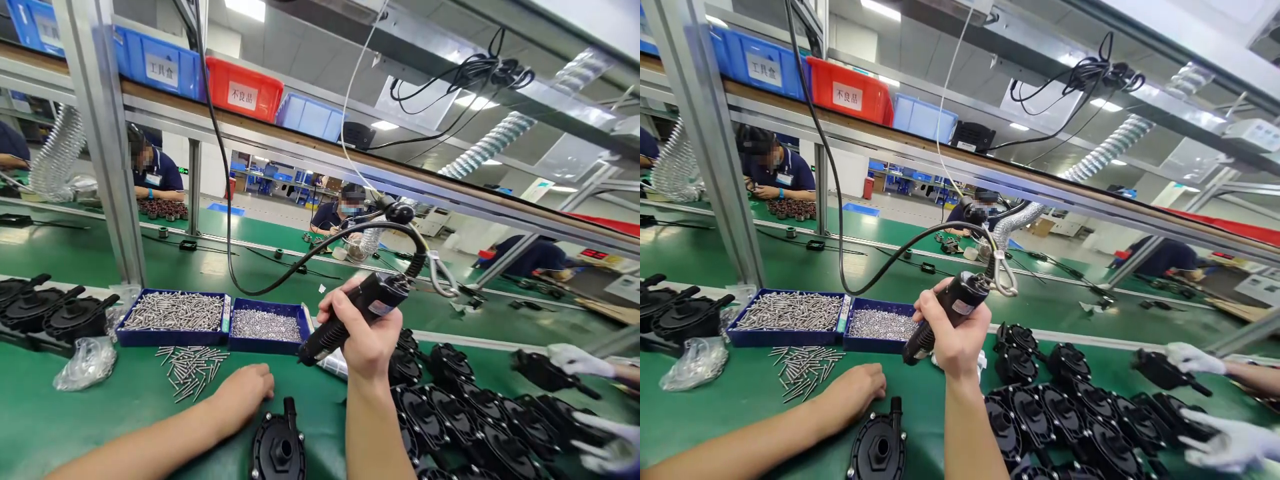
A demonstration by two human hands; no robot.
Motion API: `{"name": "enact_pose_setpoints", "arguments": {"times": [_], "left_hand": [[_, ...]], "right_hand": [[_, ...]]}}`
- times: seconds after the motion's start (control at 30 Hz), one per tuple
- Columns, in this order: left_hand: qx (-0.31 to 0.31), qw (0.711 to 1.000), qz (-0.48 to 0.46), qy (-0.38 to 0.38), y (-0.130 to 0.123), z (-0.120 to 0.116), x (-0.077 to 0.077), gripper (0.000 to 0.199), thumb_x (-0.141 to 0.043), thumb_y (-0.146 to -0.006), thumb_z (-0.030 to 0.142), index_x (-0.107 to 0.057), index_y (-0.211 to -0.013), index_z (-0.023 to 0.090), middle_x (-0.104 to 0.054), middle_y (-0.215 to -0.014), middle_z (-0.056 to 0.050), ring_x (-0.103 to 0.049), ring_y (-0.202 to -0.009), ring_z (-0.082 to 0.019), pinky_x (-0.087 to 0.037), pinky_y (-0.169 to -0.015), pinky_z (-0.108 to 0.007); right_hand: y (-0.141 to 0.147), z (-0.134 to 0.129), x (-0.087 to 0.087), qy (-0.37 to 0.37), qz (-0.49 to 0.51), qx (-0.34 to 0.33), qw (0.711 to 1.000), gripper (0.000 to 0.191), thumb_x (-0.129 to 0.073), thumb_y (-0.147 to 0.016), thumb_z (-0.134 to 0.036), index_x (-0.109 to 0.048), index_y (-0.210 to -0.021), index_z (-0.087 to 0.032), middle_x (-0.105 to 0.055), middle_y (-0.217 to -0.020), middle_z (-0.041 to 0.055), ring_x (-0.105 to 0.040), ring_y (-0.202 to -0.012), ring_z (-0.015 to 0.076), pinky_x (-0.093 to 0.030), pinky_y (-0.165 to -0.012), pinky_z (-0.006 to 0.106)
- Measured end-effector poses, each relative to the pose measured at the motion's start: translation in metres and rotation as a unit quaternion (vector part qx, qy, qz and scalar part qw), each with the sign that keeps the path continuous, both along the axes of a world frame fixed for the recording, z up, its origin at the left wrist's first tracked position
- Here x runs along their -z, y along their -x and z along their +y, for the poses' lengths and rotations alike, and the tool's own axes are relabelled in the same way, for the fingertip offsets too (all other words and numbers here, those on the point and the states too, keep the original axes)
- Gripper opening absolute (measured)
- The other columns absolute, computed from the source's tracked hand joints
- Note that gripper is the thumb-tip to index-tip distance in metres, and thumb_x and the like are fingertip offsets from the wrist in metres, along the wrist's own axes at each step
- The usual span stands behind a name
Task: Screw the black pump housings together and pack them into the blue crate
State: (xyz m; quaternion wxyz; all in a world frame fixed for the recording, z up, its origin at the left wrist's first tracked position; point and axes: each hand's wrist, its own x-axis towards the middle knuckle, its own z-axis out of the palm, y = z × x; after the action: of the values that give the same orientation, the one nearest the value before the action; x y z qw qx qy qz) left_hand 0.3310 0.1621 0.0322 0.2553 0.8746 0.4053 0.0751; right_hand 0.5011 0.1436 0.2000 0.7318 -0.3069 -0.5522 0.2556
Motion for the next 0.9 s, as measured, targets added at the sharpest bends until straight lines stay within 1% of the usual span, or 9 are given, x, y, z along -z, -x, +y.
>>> {"name": "enact_pose_setpoints", "arguments": {"times": [0.1, 0.17, 0.23, 0.33, 0.47, 0.57, 0.7, 0.8, 0.9], "left_hand": [[-0.049, 0.987, -0.072, 0.135, 0.012, -0.001, -0.004, 0.016, -0.053, -0.097, 0.023, -0.062, -0.084, 0.020, -0.071, -0.081, -0.001, -0.066, -0.076, -0.018, -0.048, -0.071, -0.027], [-0.054, 0.959, -0.089, 0.262, 0.016, 0.000, -0.004, 0.018, -0.055, -0.094, 0.028, -0.057, -0.078, 0.021, -0.063, -0.065, 0.003, -0.055, -0.055, -0.014, -0.042, -0.056, -0.025], [-0.044, 0.925, -0.067, 0.371, 0.017, 0.002, -0.001, 0.015, -0.058, -0.088, 0.027, -0.054, -0.074, 0.022, -0.057, -0.058, 0.005, -0.045, -0.043, -0.012, -0.037, -0.045, -0.023], [-0.028, 0.890, -0.021, 0.454, 0.016, 0.008, 0.008, 0.009, -0.062, -0.075, 0.021, -0.056, -0.069, 0.022, -0.058, -0.058, 0.003, -0.047, -0.038, -0.012, -0.031, -0.037, -0.021], [-0.031, 0.851, -0.025, 0.524, 0.013, 0.015, 0.015, 0.008, -0.063, -0.070, 0.018, -0.055, -0.069, 0.022, -0.058, -0.060, 0.002, -0.051, -0.039, -0.013, -0.030, -0.033, -0.019], [-0.042, 0.825, -0.047, 0.561, 0.012, 0.017, 0.011, 0.017, -0.065, -0.077, 0.025, -0.050, -0.069, 0.023, -0.052, -0.054, 0.004, -0.048, -0.038, -0.013, -0.029, -0.031, -0.019], [-0.019, 0.827, -0.087, 0.555, 0.019, 0.018, -0.002, 0.047, -0.067, -0.089, 0.063, -0.054, -0.073, 0.022, -0.054, -0.055, 0.002, -0.052, -0.041, -0.012, -0.034, -0.032, -0.020], [0.030, 0.843, -0.105, 0.527, 0.025, 0.018, -0.009, 0.070, -0.084, -0.061, 0.084, -0.059, -0.079, 0.021, -0.060, -0.061, 0.003, -0.056, -0.047, -0.011, -0.042, -0.038, -0.019], [0.013, 0.846, -0.087, 0.527, 0.024, 0.015, -0.010, 0.080, -0.105, -0.026, 0.062, -0.061, -0.080, 0.022, -0.062, -0.060, 0.005, -0.055, -0.049, -0.011, -0.044, -0.041, -0.020]], "right_hand": [[0.001, -0.003, 0.000, -0.019, -0.003, 0.007, 1.000, 0.020, -0.082, -0.086, -0.032, -0.065, -0.090, -0.021, -0.070, -0.066, -0.0012, -0.066, -0.049, 0.0170, -0.057, -0.049, 0.030], [0.001, -0.005, -0.001, -0.033, -0.003, 0.009, 0.999, 0.019, -0.082, -0.087, -0.031, -0.066, -0.091, -0.021, -0.070, -0.066, -0.0010, -0.065, -0.049, 0.0169, -0.056, -0.049, 0.030], [0.001, -0.005, -0.001, -0.043, -0.005, 0.009, 0.999, 0.018, -0.082, -0.087, -0.029, -0.066, -0.091, -0.021, -0.070, -0.067, -0.0007, -0.065, -0.049, 0.0168, -0.056, -0.049, 0.030], [0.001, -0.005, -0.001, -0.045, -0.013, 0.012, 0.999, 0.016, -0.081, -0.088, -0.026, -0.067, -0.091, -0.021, -0.070, -0.067, -0.0009, -0.067, -0.050, 0.0172, -0.057, -0.050, 0.030], [0.004, -0.004, 0.000, -0.053, -0.016, 0.004, 0.998, 0.015, -0.082, -0.087, -0.024, -0.068, -0.091, -0.020, -0.071, -0.067, -0.0003, -0.066, -0.049, 0.0166, -0.058, -0.048, 0.029], [0.008, -0.005, -0.001, -0.059, -0.014, -0.007, 0.998, 0.014, -0.082, -0.087, -0.022, -0.069, -0.091, -0.020, -0.071, -0.066, 0.0000, -0.067, -0.049, 0.0162, -0.059, -0.050, 0.027], [0.012, -0.006, 0.000, -0.058, -0.018, -0.028, 0.998, 0.013, -0.081, -0.088, -0.021, -0.069, -0.093, -0.020, -0.072, -0.066, 0.0002, -0.068, -0.050, 0.0163, -0.059, -0.051, 0.027], [0.013, -0.006, 0.003, -0.055, -0.011, -0.050, 0.997, 0.014, -0.081, -0.088, -0.021, -0.069, -0.096, -0.020, -0.073, -0.068, 0.0006, -0.069, -0.051, 0.0163, -0.059, -0.052, 0.027], [0.015, -0.004, 0.006, -0.050, 0.001, -0.087, 0.995, 0.016, -0.080, -0.090, -0.022, -0.067, -0.098, -0.021, -0.075, -0.073, 0.0016, -0.071, -0.056, 0.0172, -0.061, -0.054, 0.028]]}}
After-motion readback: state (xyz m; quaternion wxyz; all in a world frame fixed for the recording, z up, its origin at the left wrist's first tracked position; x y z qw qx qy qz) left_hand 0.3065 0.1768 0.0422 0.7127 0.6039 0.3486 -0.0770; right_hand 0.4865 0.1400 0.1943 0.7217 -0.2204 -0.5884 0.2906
